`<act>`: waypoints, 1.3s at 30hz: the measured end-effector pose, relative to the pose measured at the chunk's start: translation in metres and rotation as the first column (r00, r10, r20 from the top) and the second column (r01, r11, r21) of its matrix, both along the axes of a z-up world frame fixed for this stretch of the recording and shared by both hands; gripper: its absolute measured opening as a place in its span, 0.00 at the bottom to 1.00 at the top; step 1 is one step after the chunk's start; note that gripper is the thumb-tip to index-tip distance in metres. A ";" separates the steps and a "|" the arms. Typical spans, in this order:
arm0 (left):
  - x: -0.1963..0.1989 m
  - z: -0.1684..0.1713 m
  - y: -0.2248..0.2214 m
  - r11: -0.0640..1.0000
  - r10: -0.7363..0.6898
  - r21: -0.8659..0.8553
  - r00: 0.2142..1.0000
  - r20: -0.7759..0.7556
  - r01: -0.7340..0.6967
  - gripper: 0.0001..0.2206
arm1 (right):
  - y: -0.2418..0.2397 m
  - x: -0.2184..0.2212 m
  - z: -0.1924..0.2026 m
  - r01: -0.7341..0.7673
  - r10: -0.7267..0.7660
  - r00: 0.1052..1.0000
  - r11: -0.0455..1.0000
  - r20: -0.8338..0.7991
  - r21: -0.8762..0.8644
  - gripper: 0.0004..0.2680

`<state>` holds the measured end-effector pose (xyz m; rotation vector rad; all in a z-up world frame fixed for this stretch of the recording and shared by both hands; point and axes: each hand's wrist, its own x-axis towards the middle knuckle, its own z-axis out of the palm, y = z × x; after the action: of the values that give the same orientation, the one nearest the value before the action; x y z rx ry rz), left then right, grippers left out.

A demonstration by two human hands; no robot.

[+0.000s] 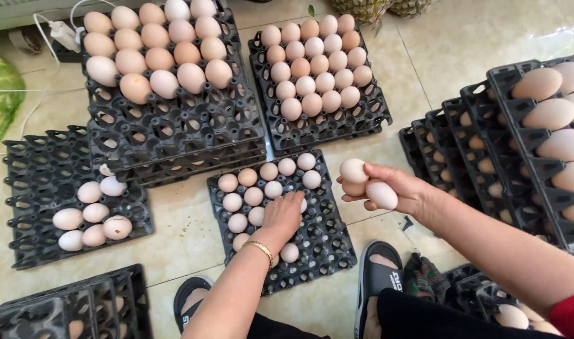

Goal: Picking up eggs from trays, wiping them clean with a cloth, and organizing them into stacks of trays.

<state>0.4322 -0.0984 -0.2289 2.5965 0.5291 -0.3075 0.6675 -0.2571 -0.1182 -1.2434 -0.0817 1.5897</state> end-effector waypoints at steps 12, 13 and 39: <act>-0.005 -0.001 0.011 0.169 0.678 -0.913 0.716 -0.165 -0.371 0.23 | -0.005 0.014 -0.013 0.033 -0.024 0.996 0.993 -0.082 0.114 0.22; -0.014 0.014 0.011 0.171 0.689 -0.910 0.706 -0.164 -0.378 0.23 | -0.004 0.012 -0.017 0.020 -0.010 0.996 0.992 -0.087 0.122 0.22; -0.325 0.173 -0.053 -0.209 0.966 -0.624 0.059 -0.252 0.753 0.26 | 0.132 -0.149 0.031 -0.592 0.509 0.778 0.790 0.368 0.161 0.29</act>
<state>0.1068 -0.1516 -0.0556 -0.0054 0.2377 1.0355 0.5185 -0.1256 -0.0875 -1.3058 -0.9206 1.7836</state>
